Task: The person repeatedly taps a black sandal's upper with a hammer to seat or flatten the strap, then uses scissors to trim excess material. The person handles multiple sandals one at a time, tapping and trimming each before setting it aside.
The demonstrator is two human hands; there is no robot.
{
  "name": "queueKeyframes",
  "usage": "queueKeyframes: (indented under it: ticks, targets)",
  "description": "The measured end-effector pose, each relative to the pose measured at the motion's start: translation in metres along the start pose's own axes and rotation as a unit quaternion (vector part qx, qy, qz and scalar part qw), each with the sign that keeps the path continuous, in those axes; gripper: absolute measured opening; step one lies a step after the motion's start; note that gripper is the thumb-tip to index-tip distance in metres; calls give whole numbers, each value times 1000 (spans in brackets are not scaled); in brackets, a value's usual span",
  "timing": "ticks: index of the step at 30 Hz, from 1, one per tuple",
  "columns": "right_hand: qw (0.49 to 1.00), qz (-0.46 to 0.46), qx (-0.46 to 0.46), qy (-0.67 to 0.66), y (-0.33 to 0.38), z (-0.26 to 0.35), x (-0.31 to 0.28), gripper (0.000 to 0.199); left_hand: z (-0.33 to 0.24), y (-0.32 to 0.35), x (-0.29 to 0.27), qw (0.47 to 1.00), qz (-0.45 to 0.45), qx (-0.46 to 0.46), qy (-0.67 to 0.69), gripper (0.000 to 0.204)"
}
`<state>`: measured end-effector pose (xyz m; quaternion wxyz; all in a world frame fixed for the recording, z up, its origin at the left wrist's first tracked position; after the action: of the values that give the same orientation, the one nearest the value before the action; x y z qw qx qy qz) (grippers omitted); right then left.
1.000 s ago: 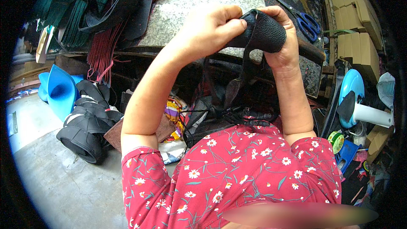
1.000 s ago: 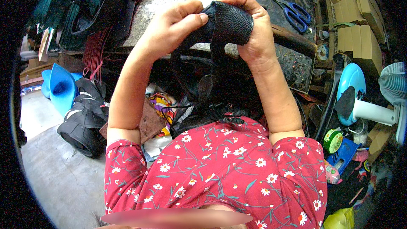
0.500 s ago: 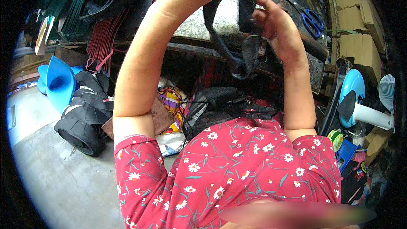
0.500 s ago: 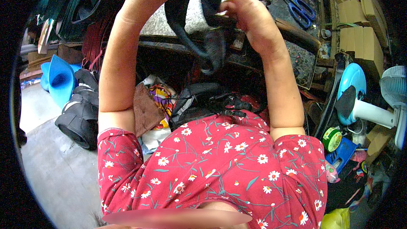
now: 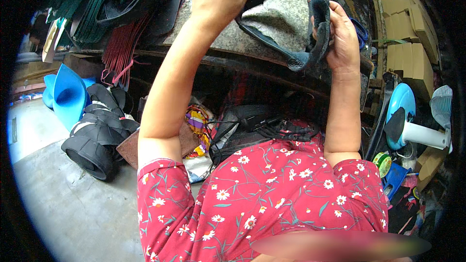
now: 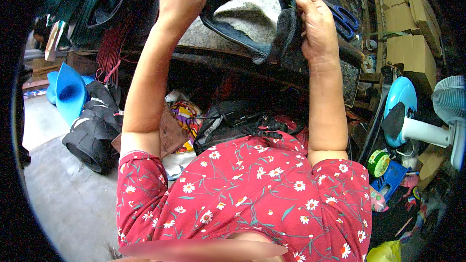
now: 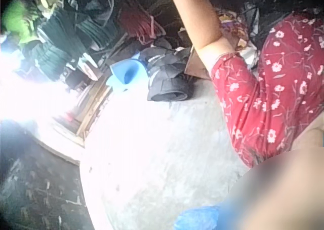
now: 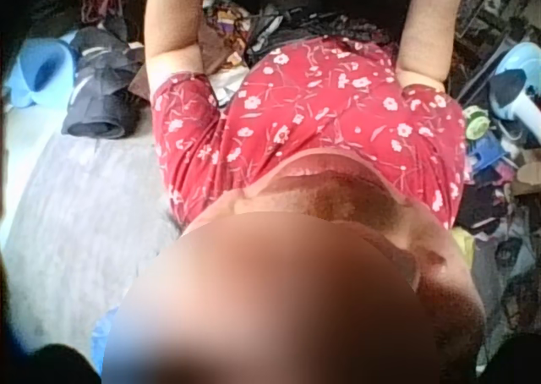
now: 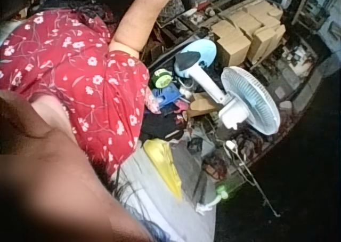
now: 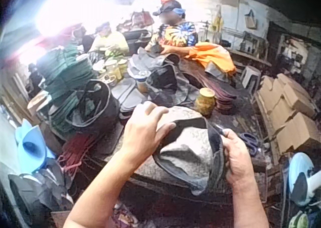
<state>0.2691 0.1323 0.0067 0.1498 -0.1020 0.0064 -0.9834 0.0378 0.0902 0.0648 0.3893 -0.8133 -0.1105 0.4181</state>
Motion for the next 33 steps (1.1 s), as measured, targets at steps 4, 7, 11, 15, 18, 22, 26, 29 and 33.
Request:
queueKeyframes:
  ticks: [4,7,11,15,18,22,26,29,33]
  targets:
    - [997,44,-22,-62,-10,-9,-14,19,-41,23,1,958,158,101,218,19]
    - [997,-5,-44,-66,-15,-7,-31,19,-43,36,0,953,214,44,211,19]
    - [995,-96,-40,-1,-18,1,-44,20,-29,41,-16,947,166,-72,266,17]
    - [919,-143,-244,276,-4,31,-20,36,-29,39,-24,959,193,-76,194,18]
    - [840,139,-352,388,12,49,17,52,-34,35,-26,955,204,-60,205,19]
    - [752,274,-328,502,12,43,38,47,-32,32,-33,958,212,-29,189,19]
    - [830,86,-296,464,4,41,27,30,-15,38,-43,968,196,-87,130,18]
    - [786,-23,-362,501,18,49,26,26,-3,42,-36,968,196,-102,117,16]
    - [757,110,-341,546,41,55,47,24,-3,40,-37,987,59,65,-132,17]
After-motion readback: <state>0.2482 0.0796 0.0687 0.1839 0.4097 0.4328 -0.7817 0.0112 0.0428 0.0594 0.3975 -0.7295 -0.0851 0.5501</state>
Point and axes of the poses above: each hand's wrist, its own y-axis away from the middle knuckle, its own x-axis out of the palm, z = x × y, the point moved 4 cm from there along -y, towards the middle knuckle, and after that the axes turned 12 degrees about y, right-handed, at the moved point
